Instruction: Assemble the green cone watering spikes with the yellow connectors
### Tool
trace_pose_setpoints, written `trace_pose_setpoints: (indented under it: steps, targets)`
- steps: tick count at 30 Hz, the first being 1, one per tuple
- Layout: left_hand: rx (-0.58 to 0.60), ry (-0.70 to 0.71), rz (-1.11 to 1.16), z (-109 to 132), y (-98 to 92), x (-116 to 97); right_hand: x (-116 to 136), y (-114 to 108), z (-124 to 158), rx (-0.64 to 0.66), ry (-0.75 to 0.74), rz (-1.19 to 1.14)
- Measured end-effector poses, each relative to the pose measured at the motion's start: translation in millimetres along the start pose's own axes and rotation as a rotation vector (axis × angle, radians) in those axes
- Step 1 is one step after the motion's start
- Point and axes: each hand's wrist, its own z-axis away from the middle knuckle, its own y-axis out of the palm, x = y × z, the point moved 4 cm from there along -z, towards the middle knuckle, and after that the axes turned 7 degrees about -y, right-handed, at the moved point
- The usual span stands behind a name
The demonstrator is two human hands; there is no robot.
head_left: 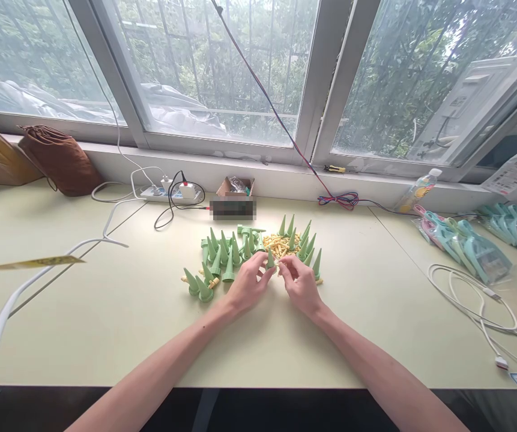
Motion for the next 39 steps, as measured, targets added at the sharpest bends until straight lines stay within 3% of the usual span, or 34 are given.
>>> trace_pose_setpoints:
  steps: [11, 22, 39]
  targets:
    - [-0.038, -0.014, 0.000, -0.7, -1.5, -0.5, -0.9, 0.3, 1.6, 0.026, 0.044, 0.033]
    - [-0.149, -0.016, -0.074, -2.0, -3.4, 4.1, 2.2, 0.5, -0.2, 0.034, 0.038, 0.088]
    - [-0.065, -0.049, 0.008, -2.1, -4.1, 3.3, -2.2, 0.0, -1.3, 0.023, 0.058, 0.033]
